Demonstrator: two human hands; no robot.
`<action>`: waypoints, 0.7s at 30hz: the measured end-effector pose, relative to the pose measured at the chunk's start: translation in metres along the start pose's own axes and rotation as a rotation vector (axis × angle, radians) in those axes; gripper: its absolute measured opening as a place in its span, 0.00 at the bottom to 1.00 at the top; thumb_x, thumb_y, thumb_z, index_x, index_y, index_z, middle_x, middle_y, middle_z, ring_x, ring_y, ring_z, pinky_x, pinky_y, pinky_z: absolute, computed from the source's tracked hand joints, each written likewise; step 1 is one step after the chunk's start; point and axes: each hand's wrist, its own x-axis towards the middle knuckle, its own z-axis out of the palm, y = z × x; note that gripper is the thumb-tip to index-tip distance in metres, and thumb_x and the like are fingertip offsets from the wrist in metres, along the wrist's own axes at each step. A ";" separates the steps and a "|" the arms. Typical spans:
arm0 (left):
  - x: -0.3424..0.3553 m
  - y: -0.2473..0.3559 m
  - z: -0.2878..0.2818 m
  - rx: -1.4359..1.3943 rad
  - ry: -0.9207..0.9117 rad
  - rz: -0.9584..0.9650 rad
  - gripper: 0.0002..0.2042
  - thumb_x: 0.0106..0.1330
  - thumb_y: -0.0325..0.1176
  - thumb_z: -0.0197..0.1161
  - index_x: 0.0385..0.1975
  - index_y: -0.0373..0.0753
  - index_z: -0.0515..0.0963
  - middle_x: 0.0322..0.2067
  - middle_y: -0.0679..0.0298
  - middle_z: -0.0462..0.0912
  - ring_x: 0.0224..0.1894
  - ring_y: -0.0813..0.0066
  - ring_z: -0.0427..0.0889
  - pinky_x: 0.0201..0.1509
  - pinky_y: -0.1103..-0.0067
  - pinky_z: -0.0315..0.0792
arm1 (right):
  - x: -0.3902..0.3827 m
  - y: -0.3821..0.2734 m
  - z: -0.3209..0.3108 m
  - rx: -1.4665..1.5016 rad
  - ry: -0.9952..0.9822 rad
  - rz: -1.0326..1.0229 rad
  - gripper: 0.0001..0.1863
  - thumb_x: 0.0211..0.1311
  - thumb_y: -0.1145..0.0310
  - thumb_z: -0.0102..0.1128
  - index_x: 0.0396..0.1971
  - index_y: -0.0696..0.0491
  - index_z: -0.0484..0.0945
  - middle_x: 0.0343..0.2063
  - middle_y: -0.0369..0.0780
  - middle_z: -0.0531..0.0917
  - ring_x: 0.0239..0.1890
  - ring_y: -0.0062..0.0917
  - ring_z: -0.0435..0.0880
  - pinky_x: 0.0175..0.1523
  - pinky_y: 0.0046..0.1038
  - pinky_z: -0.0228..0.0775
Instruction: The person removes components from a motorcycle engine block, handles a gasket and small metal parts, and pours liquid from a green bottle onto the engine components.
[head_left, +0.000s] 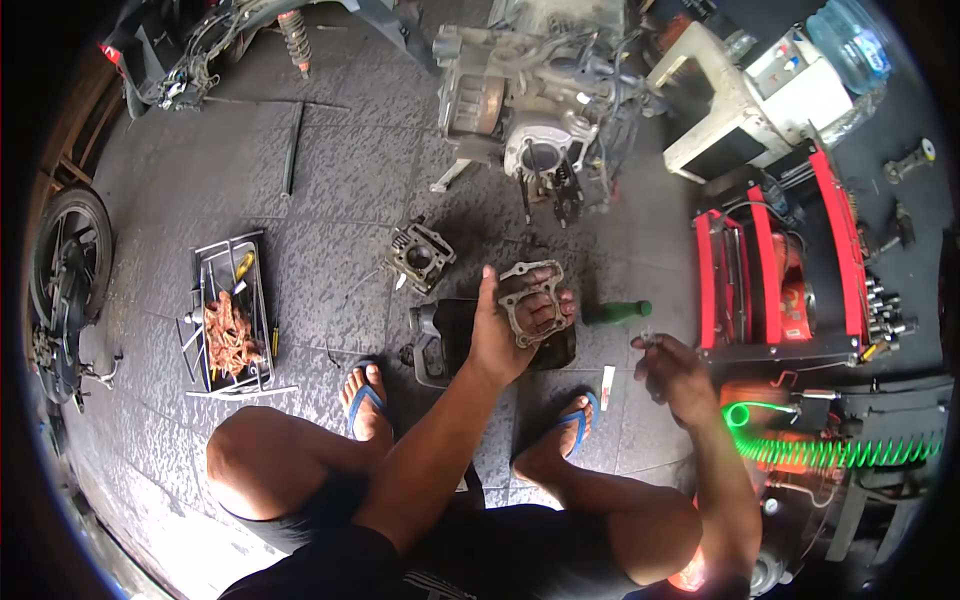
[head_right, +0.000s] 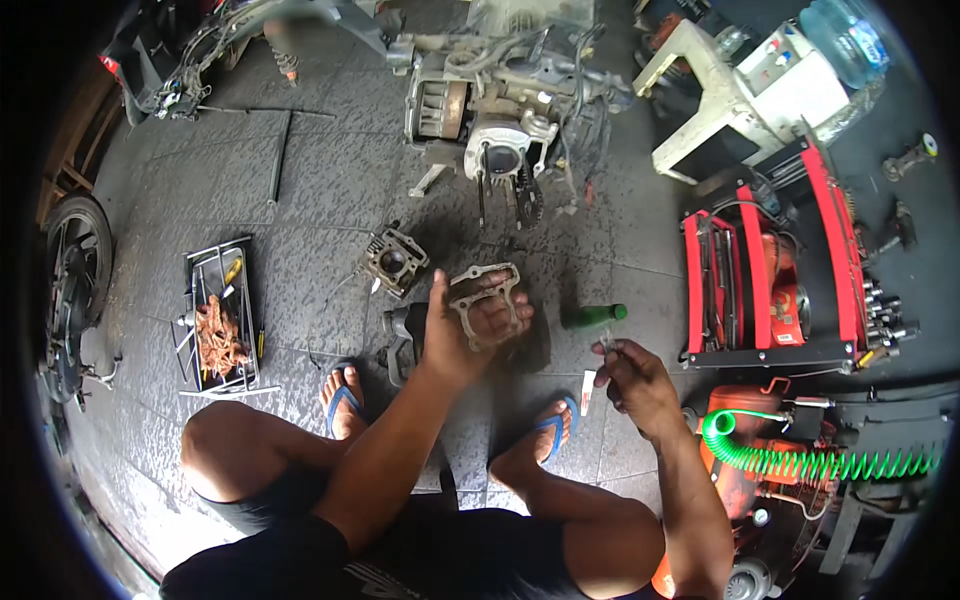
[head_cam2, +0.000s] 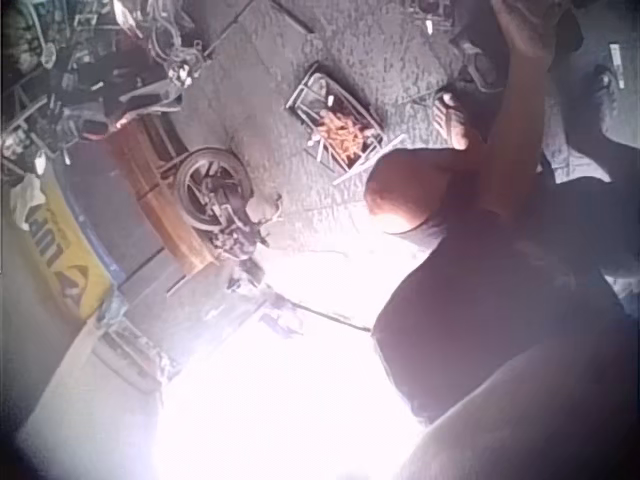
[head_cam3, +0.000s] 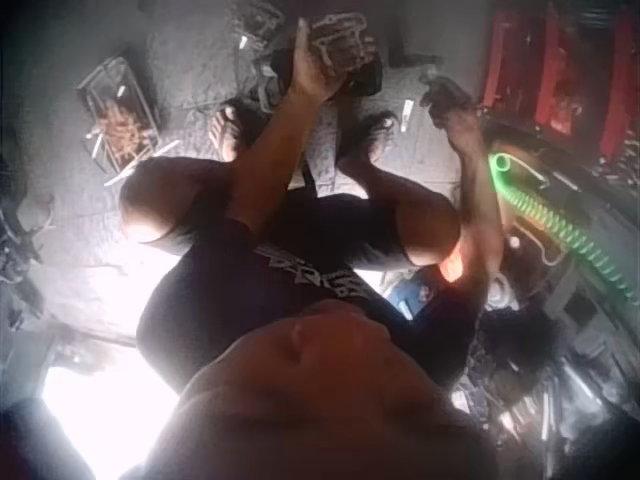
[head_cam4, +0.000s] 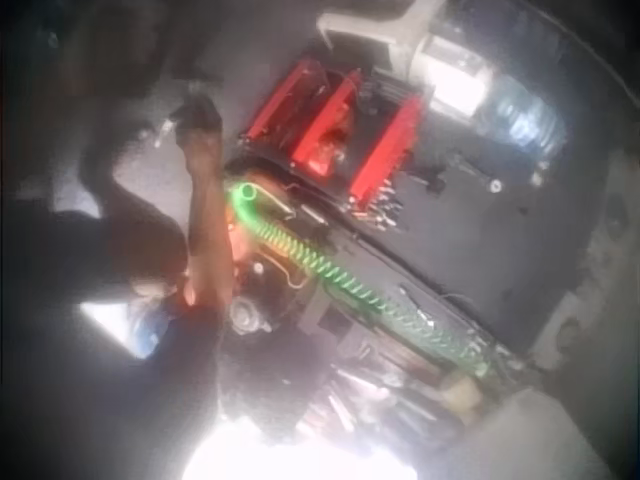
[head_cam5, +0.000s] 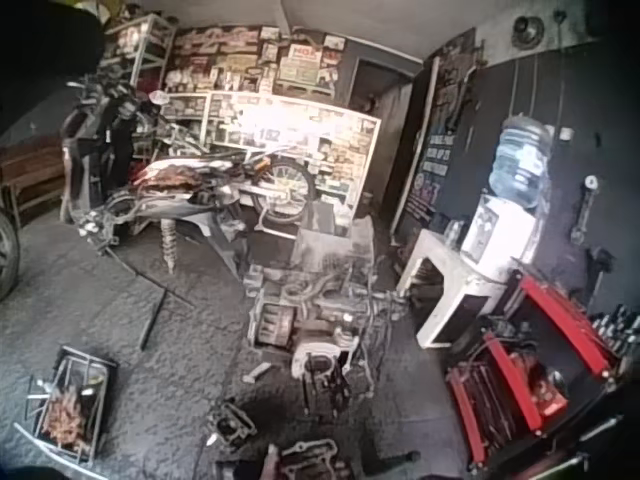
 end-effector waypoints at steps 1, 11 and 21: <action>-0.007 0.001 0.008 -0.011 -0.029 0.011 0.43 0.64 0.74 0.37 0.57 0.37 0.72 0.46 0.47 0.80 0.51 0.51 0.79 0.61 0.58 0.69 | -0.007 -0.016 0.005 0.093 -0.034 0.032 0.15 0.70 0.66 0.50 0.49 0.59 0.76 0.26 0.34 0.78 0.19 0.12 0.68 0.23 0.15 0.59; -0.051 0.011 0.062 0.003 -0.100 0.097 0.43 0.64 0.74 0.38 0.57 0.37 0.71 0.46 0.49 0.80 0.52 0.53 0.79 0.62 0.60 0.68 | -0.046 -0.040 0.069 0.156 -0.019 -0.156 0.13 0.62 0.78 0.58 0.46 0.60 0.81 0.30 0.34 0.79 0.29 0.17 0.74 0.37 0.22 0.68; -0.047 0.014 0.047 0.062 -0.009 0.065 0.41 0.67 0.72 0.35 0.58 0.37 0.69 0.48 0.48 0.80 0.50 0.55 0.79 0.59 0.61 0.68 | -0.019 -0.004 0.108 0.217 0.219 -0.333 0.11 0.63 0.80 0.61 0.45 0.57 0.78 0.31 0.36 0.83 0.30 0.16 0.81 0.36 0.20 0.76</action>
